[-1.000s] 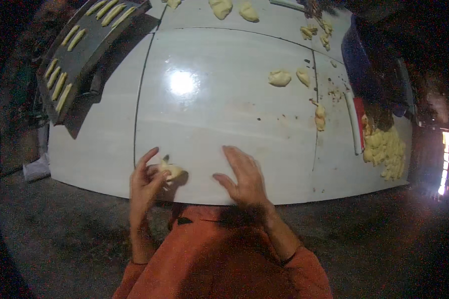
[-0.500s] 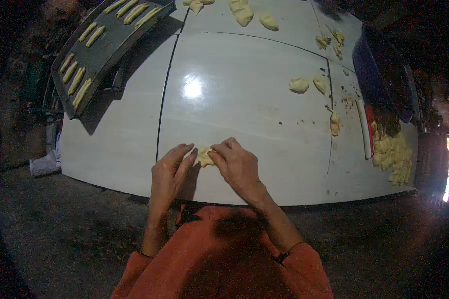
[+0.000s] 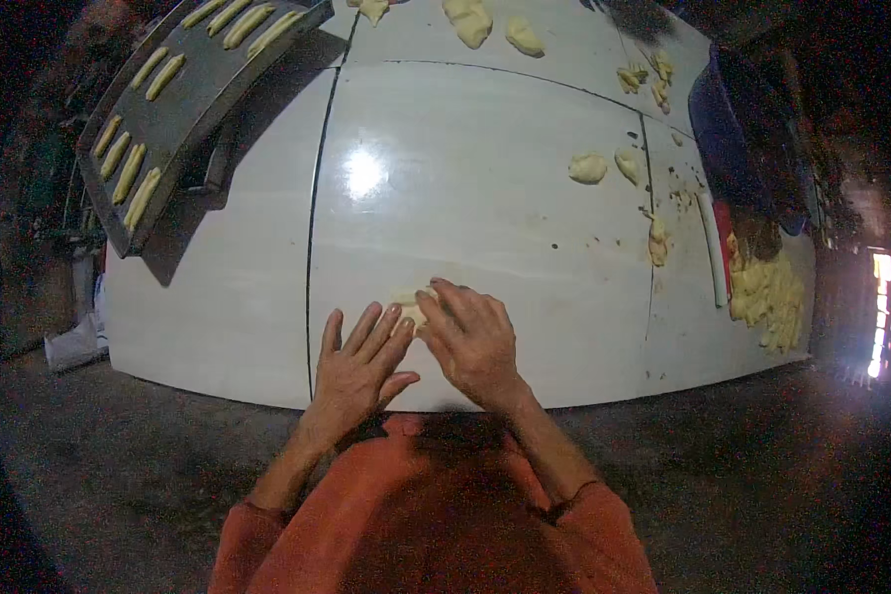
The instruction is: The person flattens pieces of dough with a rolling pin, applies a chocolate filling using a spatula, and rolls them into cylinders. The finished dough rolls are placed onto a metal baking tray.
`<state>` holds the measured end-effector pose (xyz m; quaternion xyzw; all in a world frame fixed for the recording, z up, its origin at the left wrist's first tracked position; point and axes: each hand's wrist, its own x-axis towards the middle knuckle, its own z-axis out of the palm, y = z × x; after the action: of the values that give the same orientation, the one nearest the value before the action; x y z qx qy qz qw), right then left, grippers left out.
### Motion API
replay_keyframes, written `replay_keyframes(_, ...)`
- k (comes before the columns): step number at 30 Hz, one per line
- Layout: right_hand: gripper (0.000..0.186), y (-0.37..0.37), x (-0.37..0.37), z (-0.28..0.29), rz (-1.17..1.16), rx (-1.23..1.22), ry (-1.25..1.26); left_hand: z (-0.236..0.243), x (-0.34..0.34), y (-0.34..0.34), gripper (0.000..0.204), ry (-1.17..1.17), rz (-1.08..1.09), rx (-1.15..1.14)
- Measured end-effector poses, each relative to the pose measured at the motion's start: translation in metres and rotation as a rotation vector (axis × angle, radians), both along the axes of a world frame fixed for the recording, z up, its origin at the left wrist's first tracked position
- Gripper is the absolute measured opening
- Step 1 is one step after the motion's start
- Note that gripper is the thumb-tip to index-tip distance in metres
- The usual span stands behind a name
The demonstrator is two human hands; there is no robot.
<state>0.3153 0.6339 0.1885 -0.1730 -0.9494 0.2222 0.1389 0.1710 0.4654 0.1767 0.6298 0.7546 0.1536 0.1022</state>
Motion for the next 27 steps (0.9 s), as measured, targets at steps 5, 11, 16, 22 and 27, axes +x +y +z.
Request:
replay_keyframes(5, 0.070, 0.003, 0.006, -0.001, 0.112, 0.045, -0.279, 0.007, -0.006, 0.005, 0.070, -0.004, -0.091, -0.070)
replay_keyframes(11, 0.071, -0.012, 0.029, -0.029, 0.040, -0.048, -0.257, 0.003, -0.004, 0.030, 0.076, -0.064, -0.048, -0.054)
replay_keyframes(16, 0.056, 0.051, 0.062, -0.012, -0.151, 0.029, 0.105, 0.018, -0.007, 0.020, 0.077, 0.004, -0.017, -0.191)
replay_keyframes(22, 0.063, 0.206, 0.216, -0.018, -1.032, 0.402, -0.176, 0.010, 0.025, 0.017, 0.076, 0.033, 0.052, -0.239)
replay_keyframes(27, 0.052, 0.263, 0.270, -0.041, -0.939, 0.321, -0.312, 0.009, 0.025, 0.018, 0.076, 0.001, 0.056, -0.237)
